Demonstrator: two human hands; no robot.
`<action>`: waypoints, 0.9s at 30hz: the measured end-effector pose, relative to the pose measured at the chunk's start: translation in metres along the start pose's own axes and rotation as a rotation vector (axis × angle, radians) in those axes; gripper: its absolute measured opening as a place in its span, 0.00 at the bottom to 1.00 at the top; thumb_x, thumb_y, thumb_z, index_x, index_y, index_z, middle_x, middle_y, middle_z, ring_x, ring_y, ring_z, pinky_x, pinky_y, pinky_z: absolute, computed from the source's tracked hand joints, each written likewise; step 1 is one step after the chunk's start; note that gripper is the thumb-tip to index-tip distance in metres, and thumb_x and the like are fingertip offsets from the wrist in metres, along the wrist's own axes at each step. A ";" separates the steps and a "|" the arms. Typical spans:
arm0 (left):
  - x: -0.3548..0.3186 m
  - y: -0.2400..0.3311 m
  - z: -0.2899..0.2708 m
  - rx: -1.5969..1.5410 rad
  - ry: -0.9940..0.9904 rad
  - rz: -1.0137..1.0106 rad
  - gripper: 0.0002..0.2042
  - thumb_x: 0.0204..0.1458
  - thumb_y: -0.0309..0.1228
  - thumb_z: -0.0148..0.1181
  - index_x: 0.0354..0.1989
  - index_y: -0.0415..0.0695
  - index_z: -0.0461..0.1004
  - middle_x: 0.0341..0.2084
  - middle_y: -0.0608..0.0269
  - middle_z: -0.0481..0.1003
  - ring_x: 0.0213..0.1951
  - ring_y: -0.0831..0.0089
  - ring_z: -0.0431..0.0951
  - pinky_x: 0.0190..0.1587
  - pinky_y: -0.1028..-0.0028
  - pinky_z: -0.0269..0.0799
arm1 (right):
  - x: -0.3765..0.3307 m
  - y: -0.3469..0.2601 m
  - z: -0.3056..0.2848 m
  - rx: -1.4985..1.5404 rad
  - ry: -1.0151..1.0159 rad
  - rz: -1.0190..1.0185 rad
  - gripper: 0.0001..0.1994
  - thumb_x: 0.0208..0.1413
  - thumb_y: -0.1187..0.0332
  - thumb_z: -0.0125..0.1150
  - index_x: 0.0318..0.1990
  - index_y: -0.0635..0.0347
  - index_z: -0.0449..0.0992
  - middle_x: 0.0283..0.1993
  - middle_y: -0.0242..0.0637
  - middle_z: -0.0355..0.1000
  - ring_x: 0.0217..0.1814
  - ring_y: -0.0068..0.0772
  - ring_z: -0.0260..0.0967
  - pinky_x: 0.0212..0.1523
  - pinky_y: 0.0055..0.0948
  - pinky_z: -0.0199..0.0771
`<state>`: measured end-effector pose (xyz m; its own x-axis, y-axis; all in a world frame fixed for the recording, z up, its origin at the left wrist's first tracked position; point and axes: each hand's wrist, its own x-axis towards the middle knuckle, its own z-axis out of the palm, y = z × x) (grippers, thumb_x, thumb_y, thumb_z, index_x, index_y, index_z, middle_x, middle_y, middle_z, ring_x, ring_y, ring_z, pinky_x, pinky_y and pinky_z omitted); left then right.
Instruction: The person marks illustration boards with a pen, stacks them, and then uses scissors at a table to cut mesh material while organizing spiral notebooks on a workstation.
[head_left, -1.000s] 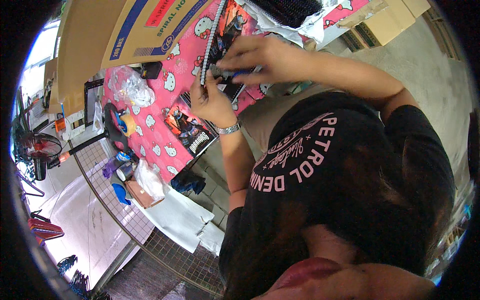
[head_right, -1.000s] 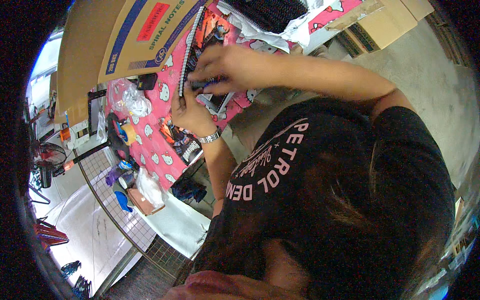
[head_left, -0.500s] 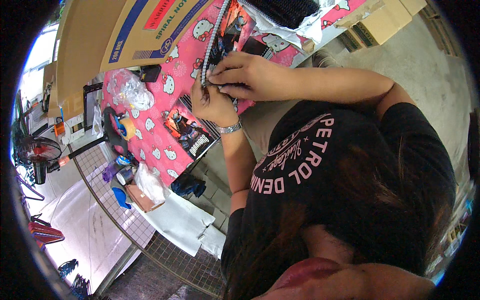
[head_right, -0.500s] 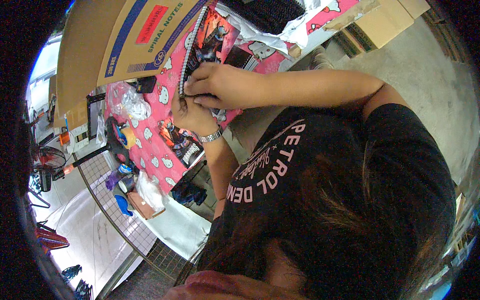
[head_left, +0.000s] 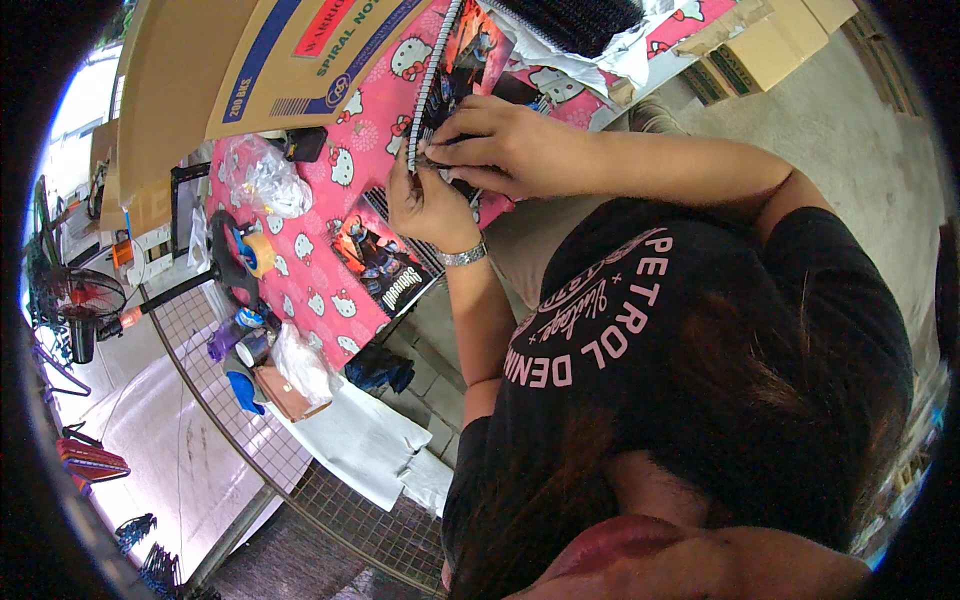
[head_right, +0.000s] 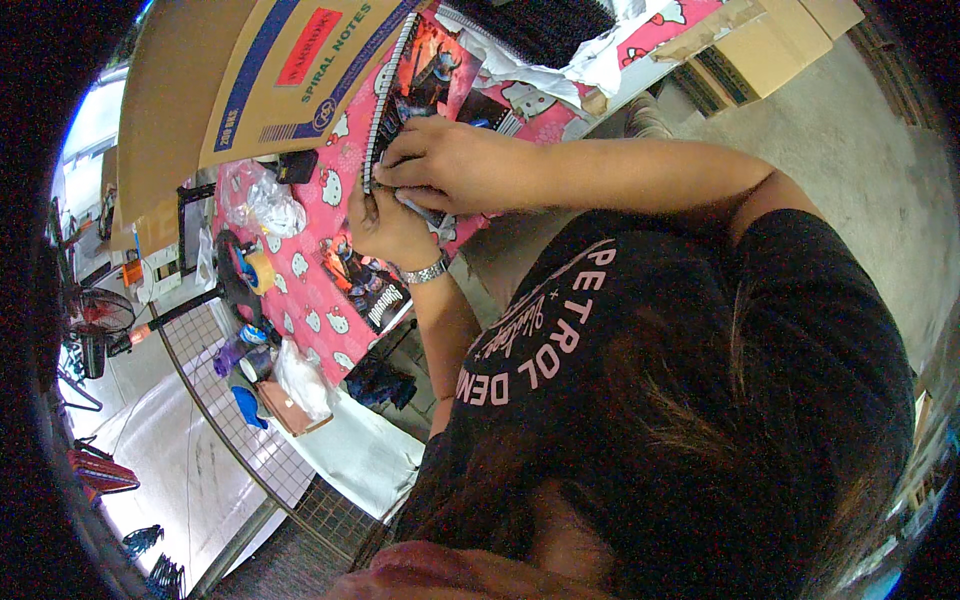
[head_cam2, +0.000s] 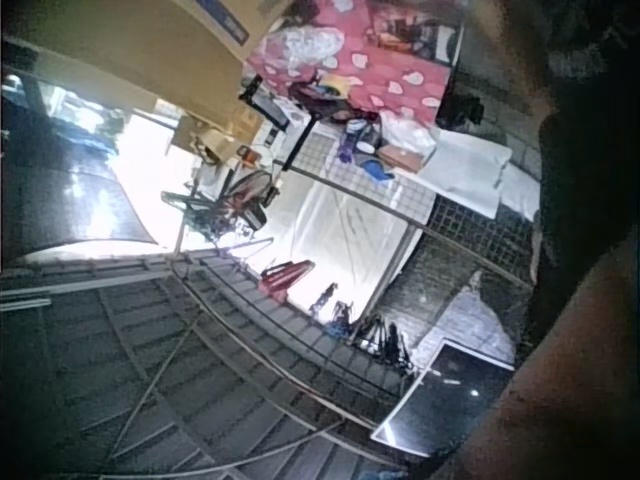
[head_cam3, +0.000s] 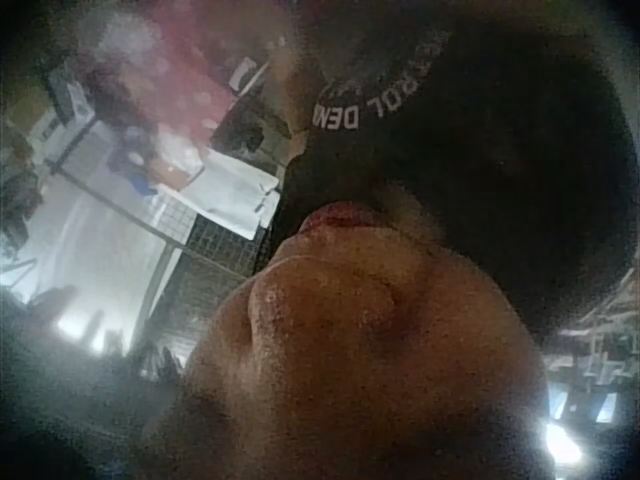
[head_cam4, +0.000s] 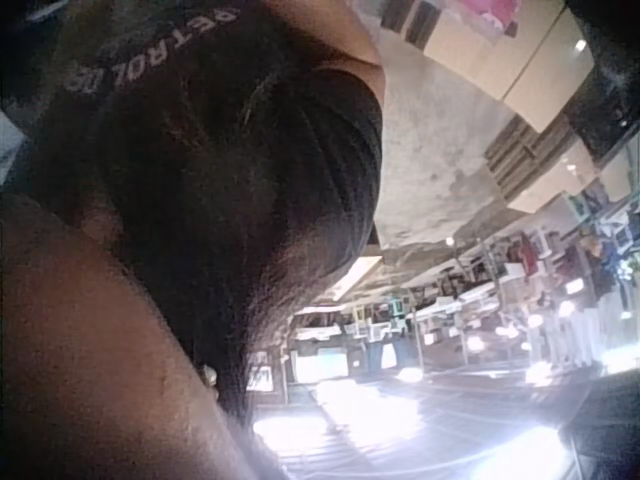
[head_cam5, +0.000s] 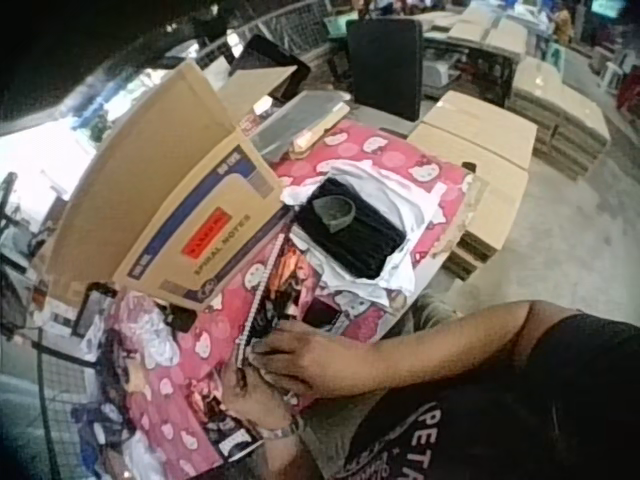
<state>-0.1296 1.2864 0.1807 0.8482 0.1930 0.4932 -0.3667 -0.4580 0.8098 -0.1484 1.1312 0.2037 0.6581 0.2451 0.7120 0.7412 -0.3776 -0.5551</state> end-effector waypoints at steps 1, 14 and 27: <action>0.000 0.000 0.000 0.005 -0.001 -0.006 0.12 0.47 0.14 0.57 0.41 0.33 0.79 0.31 0.56 0.80 0.30 0.72 0.78 0.34 0.74 0.73 | 0.001 0.002 -0.001 -0.014 -0.020 -0.011 0.18 0.47 0.73 0.64 0.48 0.63 0.76 0.46 0.43 0.72 0.46 0.47 0.69 0.49 0.39 0.72; 0.013 0.009 -0.038 0.117 -0.017 0.058 0.08 0.49 0.17 0.60 0.38 0.33 0.79 0.29 0.58 0.80 0.29 0.72 0.77 0.33 0.74 0.73 | 0.017 -0.002 -0.032 0.425 -0.139 0.566 0.13 0.54 0.61 0.63 0.42 0.57 0.82 0.37 0.40 0.80 0.37 0.24 0.76 0.41 0.28 0.75; 0.129 -0.064 -0.148 0.942 -0.719 -0.086 0.12 0.46 0.33 0.56 0.38 0.41 0.77 0.35 0.42 0.76 0.38 0.47 0.76 0.41 0.56 0.69 | -0.150 0.222 -0.236 -0.760 0.089 1.001 0.11 0.49 0.69 0.64 0.40 0.62 0.79 0.35 0.45 0.78 0.37 0.44 0.76 0.43 0.39 0.76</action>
<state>-0.0534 1.4685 0.2396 0.9865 -0.1392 -0.0866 -0.1273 -0.9832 0.1304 -0.1136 0.8000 0.0754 0.8531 -0.4945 0.1665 -0.3589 -0.7877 -0.5007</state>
